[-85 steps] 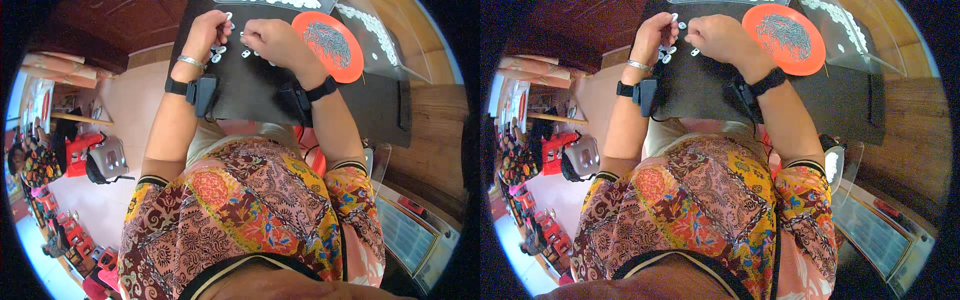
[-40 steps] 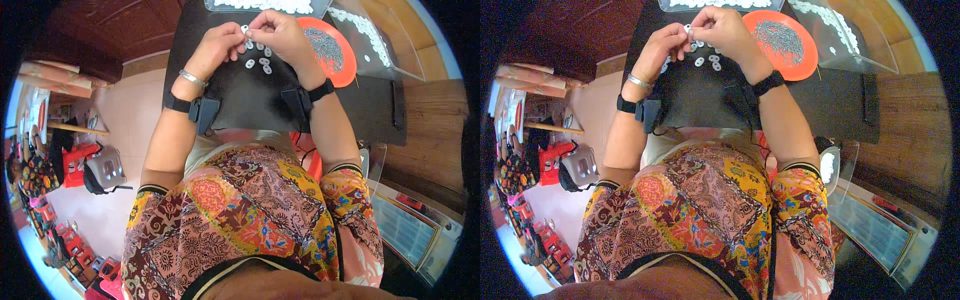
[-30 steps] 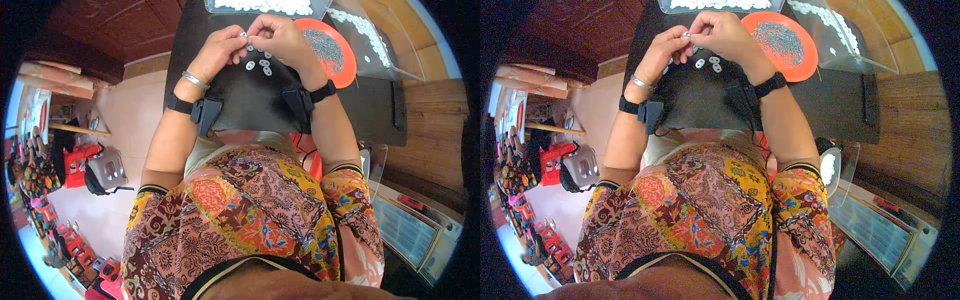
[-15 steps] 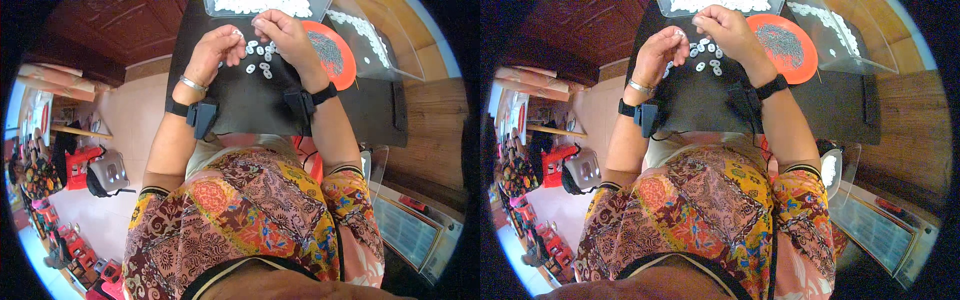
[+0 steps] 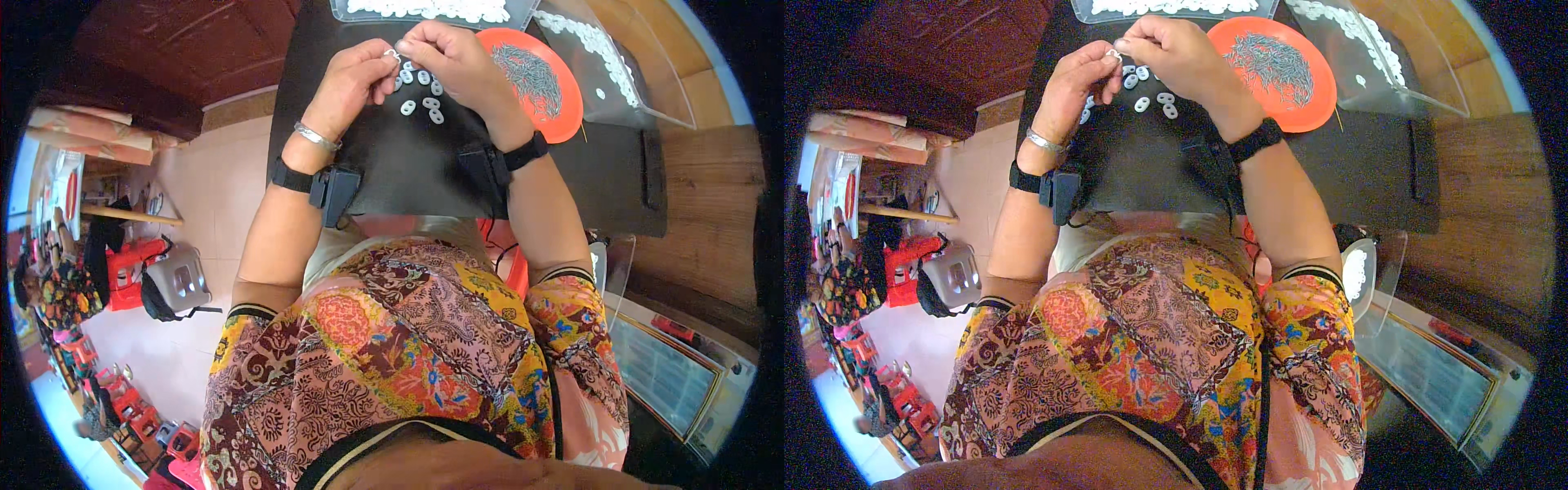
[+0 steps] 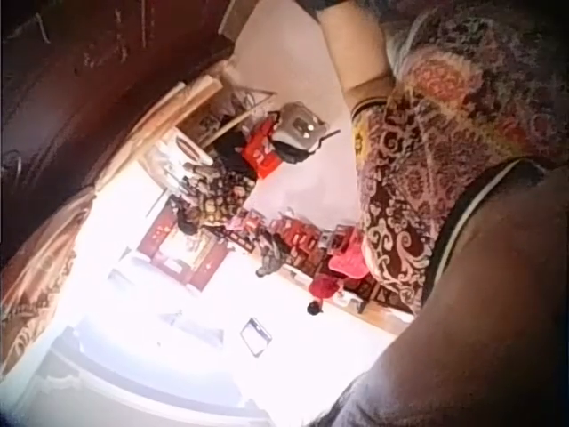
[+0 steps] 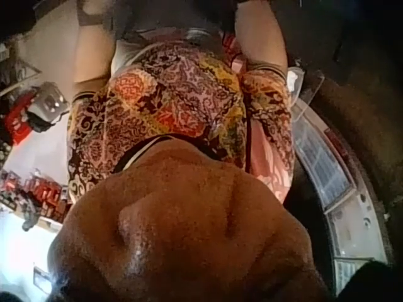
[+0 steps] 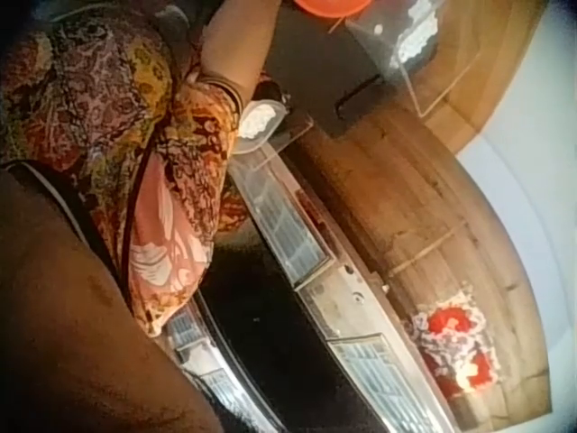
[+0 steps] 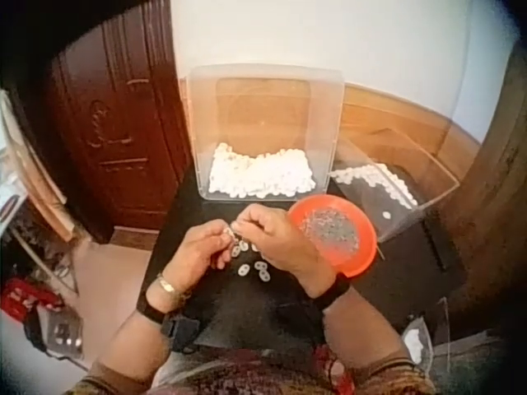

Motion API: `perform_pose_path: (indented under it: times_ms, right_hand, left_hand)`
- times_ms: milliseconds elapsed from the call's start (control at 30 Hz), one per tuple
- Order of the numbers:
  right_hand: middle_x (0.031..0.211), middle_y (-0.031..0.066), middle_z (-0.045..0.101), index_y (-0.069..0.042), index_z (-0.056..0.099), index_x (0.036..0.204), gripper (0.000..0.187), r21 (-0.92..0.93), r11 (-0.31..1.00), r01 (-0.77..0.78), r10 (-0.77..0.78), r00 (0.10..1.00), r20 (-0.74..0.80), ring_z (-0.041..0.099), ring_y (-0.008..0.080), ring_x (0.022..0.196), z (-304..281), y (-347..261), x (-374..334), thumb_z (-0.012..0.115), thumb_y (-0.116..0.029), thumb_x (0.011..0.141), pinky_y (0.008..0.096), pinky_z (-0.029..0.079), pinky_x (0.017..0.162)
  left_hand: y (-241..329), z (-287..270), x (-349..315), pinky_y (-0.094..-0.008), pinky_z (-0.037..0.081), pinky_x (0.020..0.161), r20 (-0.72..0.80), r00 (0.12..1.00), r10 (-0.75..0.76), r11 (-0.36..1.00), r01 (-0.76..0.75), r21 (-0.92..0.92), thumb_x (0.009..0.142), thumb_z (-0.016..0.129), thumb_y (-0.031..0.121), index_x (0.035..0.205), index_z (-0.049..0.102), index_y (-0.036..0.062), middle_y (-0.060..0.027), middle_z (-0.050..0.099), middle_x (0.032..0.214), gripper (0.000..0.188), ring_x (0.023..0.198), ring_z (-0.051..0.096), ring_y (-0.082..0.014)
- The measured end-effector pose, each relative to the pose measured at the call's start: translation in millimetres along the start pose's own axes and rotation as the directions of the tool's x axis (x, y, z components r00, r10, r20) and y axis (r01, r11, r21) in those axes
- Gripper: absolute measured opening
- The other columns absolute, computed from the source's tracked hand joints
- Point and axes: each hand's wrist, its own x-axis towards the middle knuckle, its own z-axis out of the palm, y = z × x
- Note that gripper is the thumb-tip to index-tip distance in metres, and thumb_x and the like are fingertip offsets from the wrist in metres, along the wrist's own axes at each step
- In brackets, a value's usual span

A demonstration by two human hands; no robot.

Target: The person is manually inserting small metal pins into white plastic connector pieces on a workbench.

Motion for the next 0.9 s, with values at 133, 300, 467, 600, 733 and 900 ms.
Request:
perform_pose_path:
  times_ms: [133,300,467,600,733,900]
  right_hand:
    - [0.071,-0.0032,0.052,-0.001,0.058,0.081,0.021,-0.025,1.000,0.004,-0.004,1.000,0.001,0.047,0.0044,0.067,1,-1,0,0.056,-0.020,0.089,0.0213,0.040,0.060]
    - [0.069,-0.0029,0.052,0.000,0.058,0.080,0.021,-0.118,0.993,0.019,-0.018,1.000,0.006,0.046,0.0047,0.066,-1,-2,0,0.057,-0.020,0.089,0.0221,0.039,0.058]
    - [0.068,-0.0018,0.053,0.000,0.057,0.080,0.021,-0.125,0.991,0.039,-0.038,0.999,0.007,0.046,0.0050,0.065,2,-5,-2,0.057,-0.019,0.088,0.0225,0.039,0.058]
    - [0.068,-0.0011,0.055,0.001,0.058,0.079,0.021,-0.185,0.982,0.030,-0.032,0.999,-0.006,0.048,0.0059,0.064,2,-6,-1,0.058,-0.019,0.088,0.0230,0.041,0.058]
    - [0.069,-0.0001,0.058,0.001,0.061,0.081,0.021,0.008,1.000,-0.027,0.027,1.000,0.006,0.051,0.0067,0.064,1,-4,-1,0.058,-0.019,0.087,0.0233,0.042,0.059]
    - [0.069,0.0007,0.062,-0.001,0.066,0.088,0.026,0.076,0.994,-0.080,0.087,0.991,-0.102,0.051,0.0043,0.057,-4,11,3,0.058,-0.025,0.086,0.0228,0.041,0.049]
  left_hand:
    - [0,0,0,-0.0191,0.035,0.049,0.001,1.000,0.002,0.999,-0.002,0.053,0.088,0.049,0.018,0.073,0.055,0.0076,0.0020,0.052,0.062,0.020,0.053,0.045,-0.0047]
    - [0,1,0,-0.0197,0.035,0.049,-0.007,1.000,-0.002,0.995,0.003,0.102,0.088,0.050,0.018,0.072,0.055,0.0072,0.0025,0.050,0.061,0.020,0.053,0.044,-0.0055]
    - [-2,7,-3,-0.0195,0.034,0.048,-0.038,0.999,0.038,0.994,-0.033,0.108,0.087,0.050,0.018,0.071,0.055,0.0066,0.0026,0.049,0.060,0.020,0.053,0.044,-0.0064]
    - [-5,6,-2,-0.0194,0.034,0.047,-0.041,0.999,0.025,0.999,-0.023,0.045,0.087,0.050,0.017,0.072,0.056,0.0063,0.0023,0.050,0.060,0.020,0.052,0.044,-0.0061]
    - [-3,6,-1,-0.0190,0.034,0.047,-0.060,0.996,-0.070,0.996,0.073,0.042,0.088,0.049,0.016,0.075,0.059,0.0061,0.0025,0.052,0.061,0.019,0.052,0.045,-0.0046]
    - [-5,-1,2,-0.0186,0.031,0.046,-0.112,0.991,-0.078,0.994,0.069,-0.089,0.089,0.051,0.020,0.079,0.059,0.0059,0.0014,0.054,0.060,0.019,0.049,0.045,-0.0063]
